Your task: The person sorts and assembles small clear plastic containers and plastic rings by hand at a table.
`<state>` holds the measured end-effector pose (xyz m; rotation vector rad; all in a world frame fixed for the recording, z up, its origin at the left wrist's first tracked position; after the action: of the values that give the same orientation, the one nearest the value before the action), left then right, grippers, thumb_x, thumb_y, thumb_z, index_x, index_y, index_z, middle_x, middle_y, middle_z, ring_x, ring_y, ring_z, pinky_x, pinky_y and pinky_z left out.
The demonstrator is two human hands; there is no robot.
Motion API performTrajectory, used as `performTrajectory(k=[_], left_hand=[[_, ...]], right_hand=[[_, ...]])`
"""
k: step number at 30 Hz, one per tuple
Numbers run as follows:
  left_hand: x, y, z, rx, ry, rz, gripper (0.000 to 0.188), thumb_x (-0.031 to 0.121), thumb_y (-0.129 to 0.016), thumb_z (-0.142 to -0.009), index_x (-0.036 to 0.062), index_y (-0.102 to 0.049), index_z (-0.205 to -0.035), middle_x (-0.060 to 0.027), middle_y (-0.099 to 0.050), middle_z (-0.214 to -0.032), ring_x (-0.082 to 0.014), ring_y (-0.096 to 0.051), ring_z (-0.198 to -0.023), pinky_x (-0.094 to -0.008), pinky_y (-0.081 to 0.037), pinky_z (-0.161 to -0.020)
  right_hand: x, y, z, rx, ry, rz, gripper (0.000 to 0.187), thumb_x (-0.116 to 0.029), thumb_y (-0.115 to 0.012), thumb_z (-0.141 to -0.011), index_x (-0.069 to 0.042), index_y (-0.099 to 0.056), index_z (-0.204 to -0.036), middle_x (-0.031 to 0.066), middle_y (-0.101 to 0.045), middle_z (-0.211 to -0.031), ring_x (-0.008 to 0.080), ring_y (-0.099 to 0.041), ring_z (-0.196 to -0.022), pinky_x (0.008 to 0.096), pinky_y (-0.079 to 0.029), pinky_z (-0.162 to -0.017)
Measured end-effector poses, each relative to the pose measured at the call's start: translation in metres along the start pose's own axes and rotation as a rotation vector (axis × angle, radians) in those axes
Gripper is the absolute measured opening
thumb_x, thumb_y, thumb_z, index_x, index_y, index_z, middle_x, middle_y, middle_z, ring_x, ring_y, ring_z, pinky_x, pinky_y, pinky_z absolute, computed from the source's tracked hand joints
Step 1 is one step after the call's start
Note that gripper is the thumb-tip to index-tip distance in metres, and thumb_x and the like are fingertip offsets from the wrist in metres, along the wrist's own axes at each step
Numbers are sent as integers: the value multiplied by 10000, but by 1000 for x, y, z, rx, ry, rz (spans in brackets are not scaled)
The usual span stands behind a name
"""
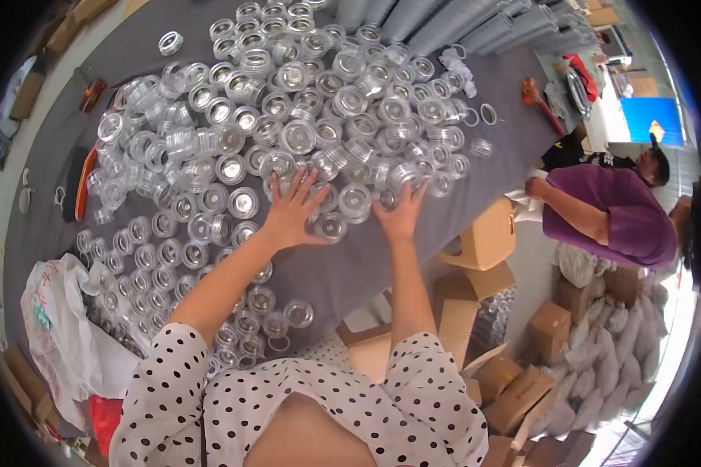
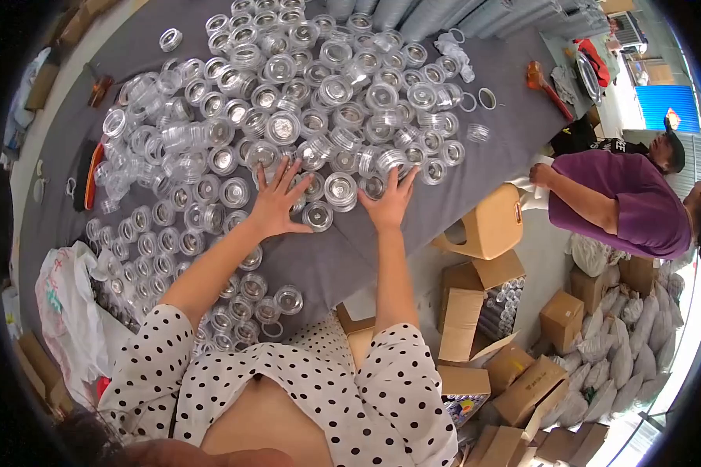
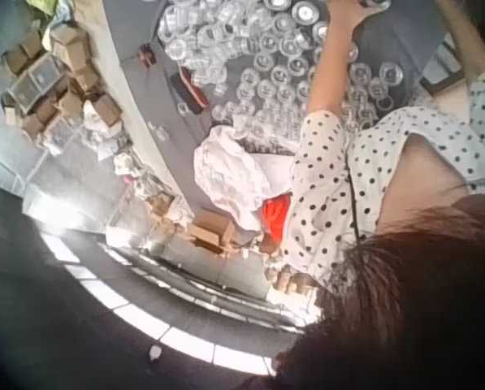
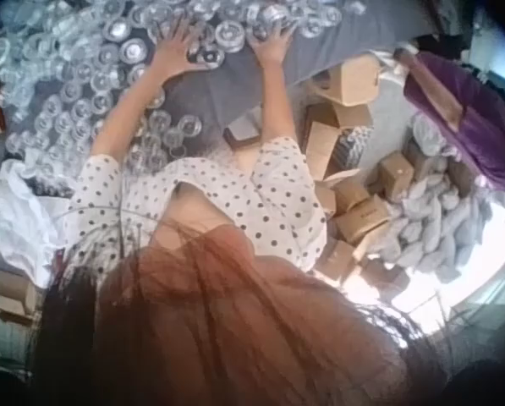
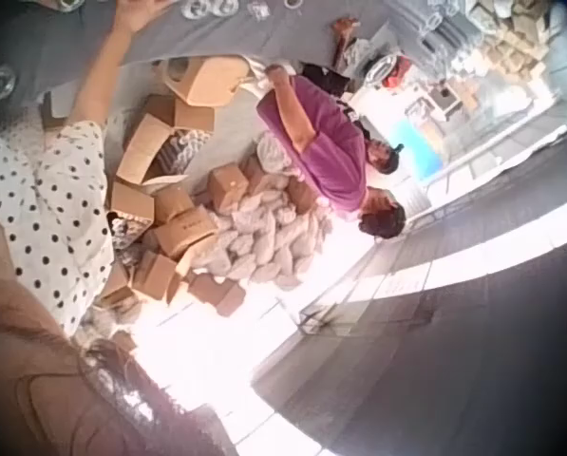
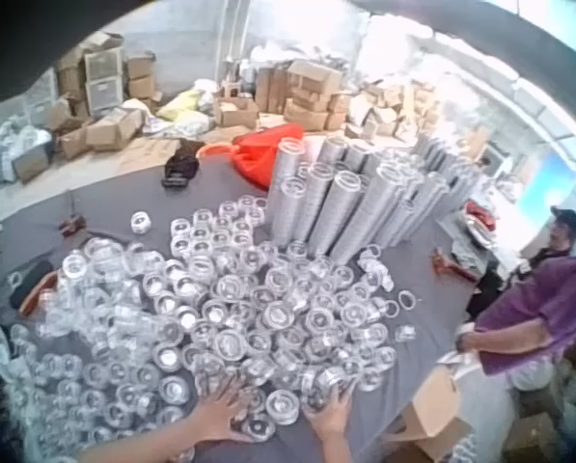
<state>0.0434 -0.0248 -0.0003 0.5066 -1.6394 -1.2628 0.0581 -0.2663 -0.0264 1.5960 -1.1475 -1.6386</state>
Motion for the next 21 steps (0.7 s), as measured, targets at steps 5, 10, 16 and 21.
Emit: performTrajectory(k=[5,10,16,21], left_hand=[[-16,22,58,6,-43,99,989,584,-668,-538,187,-277,-1355,-134,-155,-1426,-330,-100,-1324,-620,10,-994],[-15,47,159,-58,-35,126,971,532,-689,-549,170,-281,-1352,-151,-163,-1419,-333,-122,-1318,-606,-25,-1002],[-3,32,270,-350,-92,122,918,535,-683,-574,200,-306,-1340,-179,-162,-1411,-360,-128,-1312,-612,-41,-998],[31,3,322,-628,-389,81,885,481,-680,-621,264,-244,-1360,-143,-127,-1433,-346,-106,-1323,-619,-68,-997]], right_hand=[[-11,8,32,-92,23,-104,926,-318,-749,-610,-79,-243,-1349,246,-108,-1401,429,-247,-1233,457,-270,-1001],[-7,26,79,9,59,-159,864,-268,-712,-665,-38,-233,-1346,256,-125,-1394,420,-232,-1249,448,-258,-1006],[-56,18,180,-90,147,-305,866,-270,-726,-645,-30,-261,-1335,258,-135,-1392,424,-213,-1259,473,-244,-1002],[-92,-1,311,-233,365,-266,903,-417,-738,-594,-129,-308,-1333,255,-148,-1391,430,-159,-1276,532,-194,-992]])
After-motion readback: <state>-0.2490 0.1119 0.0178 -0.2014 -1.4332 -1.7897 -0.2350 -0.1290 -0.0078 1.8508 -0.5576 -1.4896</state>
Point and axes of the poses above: each hand's wrist, its own z-axis away from the middle knuckle, its own y-axis out of the back of the hand, x = y × z, the point moved 5 cm from there along -z, towards the middle knuckle
